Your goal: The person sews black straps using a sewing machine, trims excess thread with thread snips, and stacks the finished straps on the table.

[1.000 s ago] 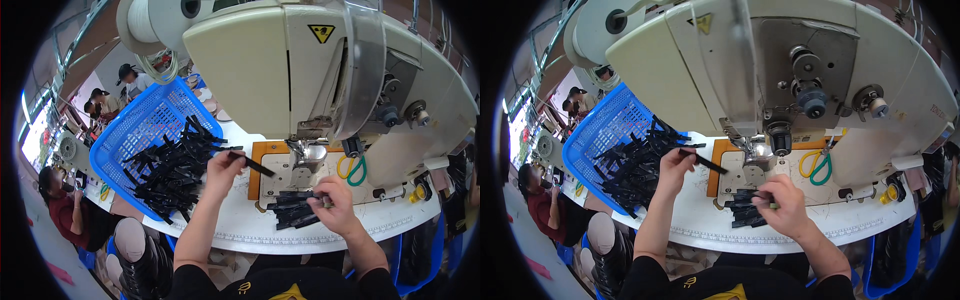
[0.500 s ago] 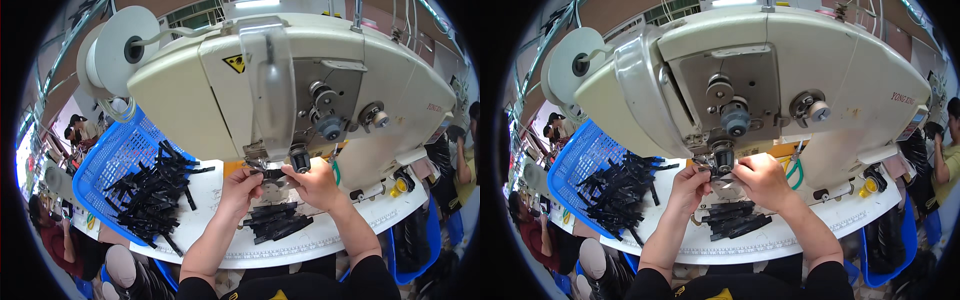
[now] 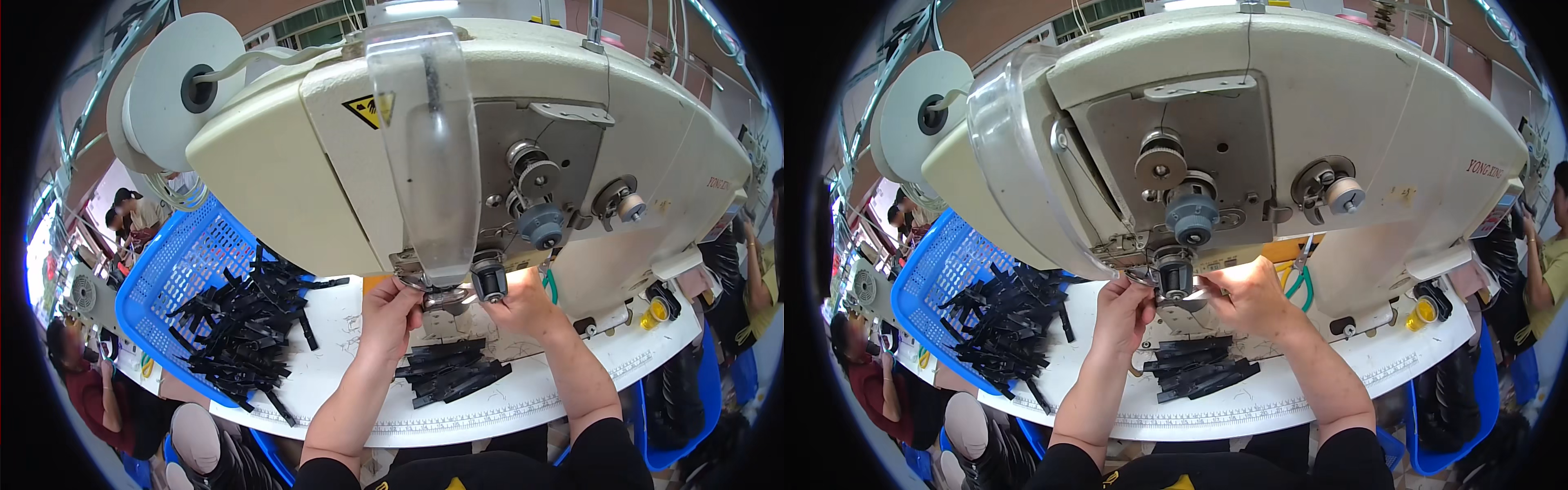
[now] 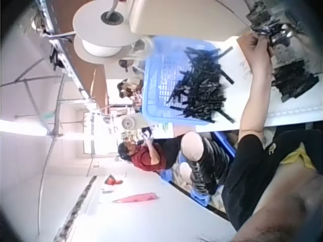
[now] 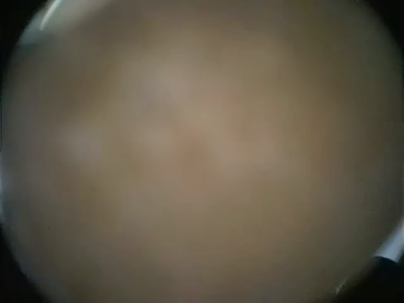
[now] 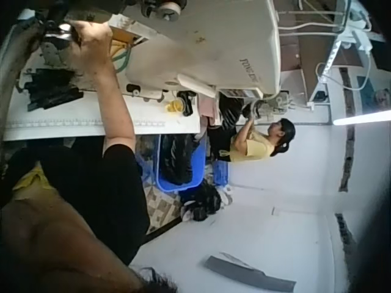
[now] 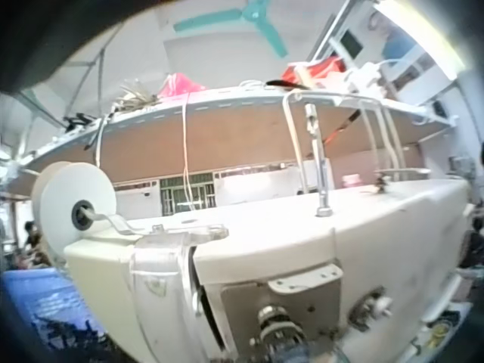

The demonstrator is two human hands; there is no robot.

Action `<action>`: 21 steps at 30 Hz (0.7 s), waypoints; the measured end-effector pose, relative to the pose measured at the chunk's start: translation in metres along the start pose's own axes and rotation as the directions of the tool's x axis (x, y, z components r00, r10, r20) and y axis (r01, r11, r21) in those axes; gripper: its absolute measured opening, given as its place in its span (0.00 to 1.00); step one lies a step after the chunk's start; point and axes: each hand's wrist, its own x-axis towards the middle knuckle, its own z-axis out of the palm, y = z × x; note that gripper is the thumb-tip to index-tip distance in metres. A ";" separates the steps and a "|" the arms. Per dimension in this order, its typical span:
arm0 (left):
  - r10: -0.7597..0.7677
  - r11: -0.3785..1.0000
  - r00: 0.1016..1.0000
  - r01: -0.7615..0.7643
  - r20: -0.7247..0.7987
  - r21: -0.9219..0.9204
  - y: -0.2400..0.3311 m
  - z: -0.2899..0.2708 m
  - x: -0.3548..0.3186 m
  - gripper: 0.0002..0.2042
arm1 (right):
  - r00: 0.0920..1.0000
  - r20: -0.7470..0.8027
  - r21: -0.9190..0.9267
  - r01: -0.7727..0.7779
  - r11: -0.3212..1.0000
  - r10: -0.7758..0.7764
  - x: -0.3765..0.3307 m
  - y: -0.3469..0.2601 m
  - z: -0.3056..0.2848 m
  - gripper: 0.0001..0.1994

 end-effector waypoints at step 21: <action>-0.005 1.000 1.000 0.005 -0.008 0.015 0.001 0.003 -0.008 0.03 | 0.992 0.095 -0.009 -0.087 0.996 0.087 0.000 -0.004 -0.019 0.08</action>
